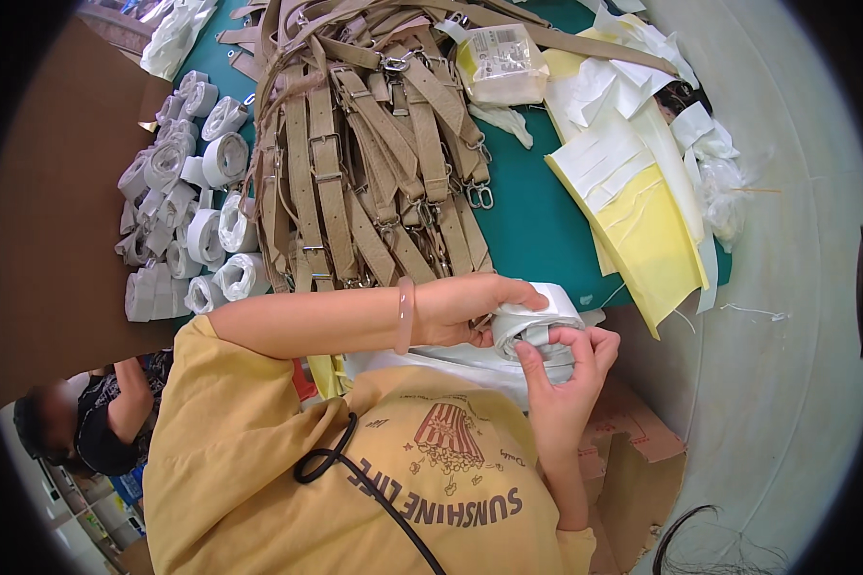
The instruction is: Folding white fabric strips and wrapping them around clips on brown belt straps.
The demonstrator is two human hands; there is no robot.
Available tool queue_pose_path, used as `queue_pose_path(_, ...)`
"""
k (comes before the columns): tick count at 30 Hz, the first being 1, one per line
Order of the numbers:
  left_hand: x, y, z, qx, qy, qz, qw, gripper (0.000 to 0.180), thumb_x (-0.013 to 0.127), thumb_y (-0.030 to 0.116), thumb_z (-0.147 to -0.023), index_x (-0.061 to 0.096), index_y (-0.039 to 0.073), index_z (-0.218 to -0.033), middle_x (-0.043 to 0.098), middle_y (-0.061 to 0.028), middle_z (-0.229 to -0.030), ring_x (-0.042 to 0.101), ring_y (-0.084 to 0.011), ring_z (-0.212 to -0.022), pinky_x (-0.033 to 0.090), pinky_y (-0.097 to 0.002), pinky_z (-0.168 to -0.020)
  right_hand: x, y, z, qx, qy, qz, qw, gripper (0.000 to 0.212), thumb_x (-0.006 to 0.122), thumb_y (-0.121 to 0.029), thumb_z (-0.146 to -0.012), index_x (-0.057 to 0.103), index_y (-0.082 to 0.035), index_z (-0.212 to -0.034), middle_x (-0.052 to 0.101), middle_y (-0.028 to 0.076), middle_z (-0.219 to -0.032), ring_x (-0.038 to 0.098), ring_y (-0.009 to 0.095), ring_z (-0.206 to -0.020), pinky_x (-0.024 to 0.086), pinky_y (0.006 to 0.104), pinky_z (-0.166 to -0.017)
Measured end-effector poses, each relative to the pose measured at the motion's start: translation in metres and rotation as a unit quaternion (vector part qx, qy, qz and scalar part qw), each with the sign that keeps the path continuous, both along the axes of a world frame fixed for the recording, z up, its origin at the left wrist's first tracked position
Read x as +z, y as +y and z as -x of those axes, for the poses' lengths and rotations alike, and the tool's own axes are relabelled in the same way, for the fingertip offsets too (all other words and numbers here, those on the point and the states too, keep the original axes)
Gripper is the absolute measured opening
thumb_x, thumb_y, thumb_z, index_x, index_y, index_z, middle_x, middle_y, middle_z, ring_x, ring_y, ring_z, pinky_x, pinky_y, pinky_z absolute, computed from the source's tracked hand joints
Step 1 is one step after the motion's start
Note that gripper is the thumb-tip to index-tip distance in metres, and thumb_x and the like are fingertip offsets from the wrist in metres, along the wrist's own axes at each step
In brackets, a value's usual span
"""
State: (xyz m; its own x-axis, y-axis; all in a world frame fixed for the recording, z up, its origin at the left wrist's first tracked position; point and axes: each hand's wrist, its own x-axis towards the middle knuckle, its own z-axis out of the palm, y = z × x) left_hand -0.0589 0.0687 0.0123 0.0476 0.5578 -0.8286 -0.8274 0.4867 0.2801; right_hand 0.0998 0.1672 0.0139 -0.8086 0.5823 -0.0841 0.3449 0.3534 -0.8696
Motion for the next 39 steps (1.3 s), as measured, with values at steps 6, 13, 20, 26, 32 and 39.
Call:
queue_pose_path(6, -0.001, -0.001, -0.002, 0.042, 0.006, -0.037, 0.998, 0.034, 0.066, 0.024, -0.086, 0.061, 0.005, -0.114, 0.062, -0.0033, -0.105, 0.058, -0.0102, -0.09, 0.047, -0.0264, -0.075, 0.017, 0.016, -0.013, 0.038, -0.002, 0.285, 0.958, 0.029, 0.072, -0.027, -0.086, 0.058, -0.002, -0.088, 0.043, 0.006, -0.094, 0.045, 0.017, -0.087, 0.038, 0.0296, -0.083)
queue_pose_path(13, -0.001, -0.006, 0.005, 0.048, -0.103, -0.003, 0.993, 0.03, 0.068, 0.021, -0.084, 0.06, 0.003, -0.107, 0.064, -0.0049, -0.093, 0.064, -0.0123, -0.086, 0.055, -0.0278, -0.07, -0.004, 0.047, -0.021, 0.143, 0.222, 0.08, 0.961, 0.028, 0.067, -0.016, -0.083, 0.054, 0.0, -0.102, 0.048, 0.011, -0.102, 0.049, 0.022, -0.094, 0.041, 0.0329, -0.083)
queue_pose_path(20, -0.002, -0.015, 0.007, 0.018, -0.133, -0.028, 0.991, 0.033, 0.068, 0.02, -0.084, 0.059, 0.002, -0.111, 0.065, -0.0087, -0.102, 0.066, -0.016, -0.085, 0.057, -0.0308, -0.072, -0.013, 0.047, -0.011, 0.21, 0.168, -0.244, 0.932, 0.054, 0.068, -0.001, -0.068, 0.054, -0.01, -0.119, 0.046, 0.014, -0.132, 0.046, 0.031, -0.108, 0.04, 0.0403, -0.09)
queue_pose_path(26, -0.003, -0.013, 0.0, -0.019, -0.118, -0.019, 0.993, 0.029, 0.067, 0.02, -0.085, 0.06, 0.003, -0.107, 0.066, -0.0082, -0.099, 0.067, -0.0163, -0.084, 0.058, -0.031, -0.071, 0.002, 0.039, -0.002, 0.25, 0.182, -0.352, 0.883, 0.045, 0.071, 0.001, -0.062, 0.065, -0.011, -0.106, 0.053, 0.011, -0.129, 0.05, 0.029, -0.103, 0.044, 0.0398, -0.084)
queue_pose_path(32, 0.004, -0.01, -0.002, 0.011, -0.146, -0.036, 0.989, 0.028, 0.066, 0.021, -0.085, 0.061, 0.003, -0.107, 0.066, -0.0068, -0.099, 0.066, -0.0151, -0.082, 0.058, -0.0285, -0.069, -0.005, 0.027, -0.003, 0.228, 0.277, -0.365, 0.859, 0.026, 0.072, 0.004, -0.066, 0.065, -0.002, -0.09, 0.061, 0.011, -0.113, 0.057, 0.028, -0.095, 0.049, 0.0372, -0.072)
queue_pose_path(39, 0.008, -0.007, -0.006, -0.012, -0.047, -0.029, 0.998, 0.03, 0.07, 0.022, -0.081, 0.063, 0.003, -0.104, 0.066, -0.0048, -0.092, 0.065, -0.0129, -0.078, 0.055, -0.0258, -0.064, 0.003, 0.032, 0.004, 0.254, 0.283, -0.328, 0.865, 0.023, 0.074, 0.005, -0.07, 0.06, 0.001, -0.087, 0.063, 0.012, -0.101, 0.062, 0.026, -0.088, 0.05, 0.0361, -0.067)
